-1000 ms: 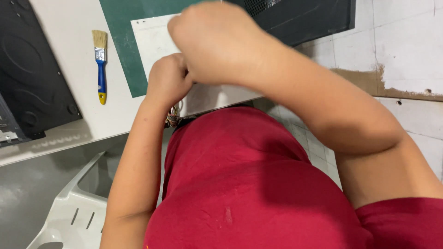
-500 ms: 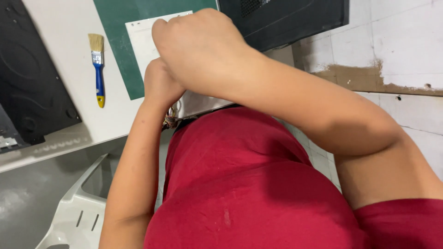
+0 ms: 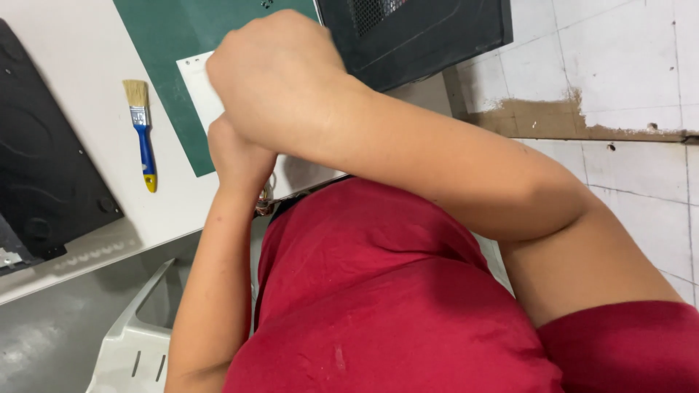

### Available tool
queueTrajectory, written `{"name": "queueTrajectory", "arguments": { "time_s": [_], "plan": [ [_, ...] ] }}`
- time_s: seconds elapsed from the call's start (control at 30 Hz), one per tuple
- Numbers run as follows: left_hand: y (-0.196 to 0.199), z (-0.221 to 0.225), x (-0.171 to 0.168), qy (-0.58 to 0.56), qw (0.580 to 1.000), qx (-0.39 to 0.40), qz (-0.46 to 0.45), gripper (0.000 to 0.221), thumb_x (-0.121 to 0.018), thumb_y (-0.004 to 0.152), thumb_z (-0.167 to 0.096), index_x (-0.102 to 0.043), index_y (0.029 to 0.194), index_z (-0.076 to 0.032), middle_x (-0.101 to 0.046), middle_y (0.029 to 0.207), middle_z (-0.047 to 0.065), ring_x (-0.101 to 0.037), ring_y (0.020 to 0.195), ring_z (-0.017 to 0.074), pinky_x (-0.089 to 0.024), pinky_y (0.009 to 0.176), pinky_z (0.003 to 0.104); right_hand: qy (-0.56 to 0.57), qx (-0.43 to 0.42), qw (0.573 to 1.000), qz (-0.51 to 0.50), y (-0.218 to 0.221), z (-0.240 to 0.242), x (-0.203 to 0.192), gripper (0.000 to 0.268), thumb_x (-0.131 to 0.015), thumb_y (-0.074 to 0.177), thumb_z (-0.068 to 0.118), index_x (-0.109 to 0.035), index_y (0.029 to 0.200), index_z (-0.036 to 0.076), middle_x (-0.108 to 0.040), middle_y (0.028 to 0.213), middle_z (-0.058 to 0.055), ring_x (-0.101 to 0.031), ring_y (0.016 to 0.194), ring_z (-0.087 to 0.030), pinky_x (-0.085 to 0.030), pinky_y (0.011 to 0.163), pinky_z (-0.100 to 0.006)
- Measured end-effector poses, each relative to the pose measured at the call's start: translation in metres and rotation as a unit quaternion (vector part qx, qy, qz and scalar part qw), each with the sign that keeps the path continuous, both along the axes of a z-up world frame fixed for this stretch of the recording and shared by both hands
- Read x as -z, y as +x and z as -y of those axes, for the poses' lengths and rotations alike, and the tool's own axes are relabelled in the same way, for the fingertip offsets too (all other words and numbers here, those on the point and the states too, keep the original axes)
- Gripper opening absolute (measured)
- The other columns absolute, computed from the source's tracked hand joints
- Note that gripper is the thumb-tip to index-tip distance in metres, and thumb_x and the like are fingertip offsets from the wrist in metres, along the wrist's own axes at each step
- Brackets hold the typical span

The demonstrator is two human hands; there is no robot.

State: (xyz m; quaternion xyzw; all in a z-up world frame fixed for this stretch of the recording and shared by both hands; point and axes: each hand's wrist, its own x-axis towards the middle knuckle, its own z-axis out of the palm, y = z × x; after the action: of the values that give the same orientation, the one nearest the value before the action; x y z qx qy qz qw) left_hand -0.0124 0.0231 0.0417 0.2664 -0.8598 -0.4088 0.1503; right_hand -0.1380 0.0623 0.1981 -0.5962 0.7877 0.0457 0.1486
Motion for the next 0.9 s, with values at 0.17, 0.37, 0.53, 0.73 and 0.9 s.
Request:
{"name": "queueTrajectory", "arguments": {
  "time_s": [0.17, 0.37, 0.53, 0.73, 0.9],
  "plan": [
    [0.009, 0.002, 0.000, 0.017, 0.999, -0.028, 0.006, 0.056, -0.050, 0.108, -0.022, -0.017, 0.064, -0.013, -0.020, 0.054, -0.001, -0.016, 0.062, 0.0154, -0.014, 0.055, 0.039, 0.029, 0.052, 0.997, -0.044, -0.011, -0.005, 0.008, 0.028, -0.069, 0.096, 0.045, -0.075, 0.076, 0.026, -0.069, 0.074, 0.003, -0.068, 0.067, -0.025, -0.047, 0.045, -0.042],
    [0.013, 0.010, 0.007, -0.029, 0.998, -0.007, 0.046, 0.042, -0.053, 0.095, -0.021, -0.027, 0.063, -0.009, -0.033, 0.052, 0.005, -0.022, 0.059, 0.0201, -0.017, 0.054, 0.043, -0.032, -0.067, 0.991, 0.115, -0.001, -0.014, 0.011, 0.022, -0.061, 0.069, -0.003, -0.061, 0.088, 0.008, -0.066, 0.069, -0.008, -0.062, 0.055, -0.035, -0.042, 0.044, -0.052],
    [0.015, 0.008, -0.010, -0.024, 1.000, 0.001, -0.008, 0.053, -0.038, 0.109, -0.012, -0.018, 0.060, -0.011, -0.026, 0.045, 0.000, -0.015, 0.054, 0.0195, -0.016, 0.054, 0.041, 0.016, 0.082, 0.996, 0.010, 0.002, -0.008, 0.012, 0.027, -0.064, 0.091, 0.042, -0.076, 0.079, 0.021, -0.075, 0.079, -0.003, -0.073, 0.070, -0.033, -0.054, 0.055, -0.046],
    [0.027, 0.015, -0.002, 0.010, 0.997, 0.048, 0.064, 0.039, -0.061, 0.087, -0.015, -0.028, 0.067, -0.011, -0.032, 0.060, 0.001, -0.026, 0.060, 0.0191, -0.020, 0.055, 0.039, -0.018, -0.102, 0.992, 0.073, -0.013, -0.027, -0.013, 0.015, -0.064, 0.078, 0.008, -0.067, 0.092, 0.014, -0.073, 0.080, -0.007, -0.071, 0.072, -0.041, -0.053, 0.052, -0.056],
    [0.016, 0.002, -0.023, 0.012, 0.997, 0.013, 0.076, 0.033, -0.057, 0.075, -0.017, -0.026, 0.063, -0.015, -0.028, 0.059, -0.003, -0.021, 0.071, 0.0145, -0.020, 0.055, 0.036, -0.014, -0.001, 0.997, -0.069, 0.000, -0.029, 0.005, 0.021, -0.064, 0.083, 0.038, -0.073, 0.073, 0.022, -0.071, 0.066, 0.000, -0.071, 0.057, -0.030, -0.047, 0.041, -0.043]
  ]
}}
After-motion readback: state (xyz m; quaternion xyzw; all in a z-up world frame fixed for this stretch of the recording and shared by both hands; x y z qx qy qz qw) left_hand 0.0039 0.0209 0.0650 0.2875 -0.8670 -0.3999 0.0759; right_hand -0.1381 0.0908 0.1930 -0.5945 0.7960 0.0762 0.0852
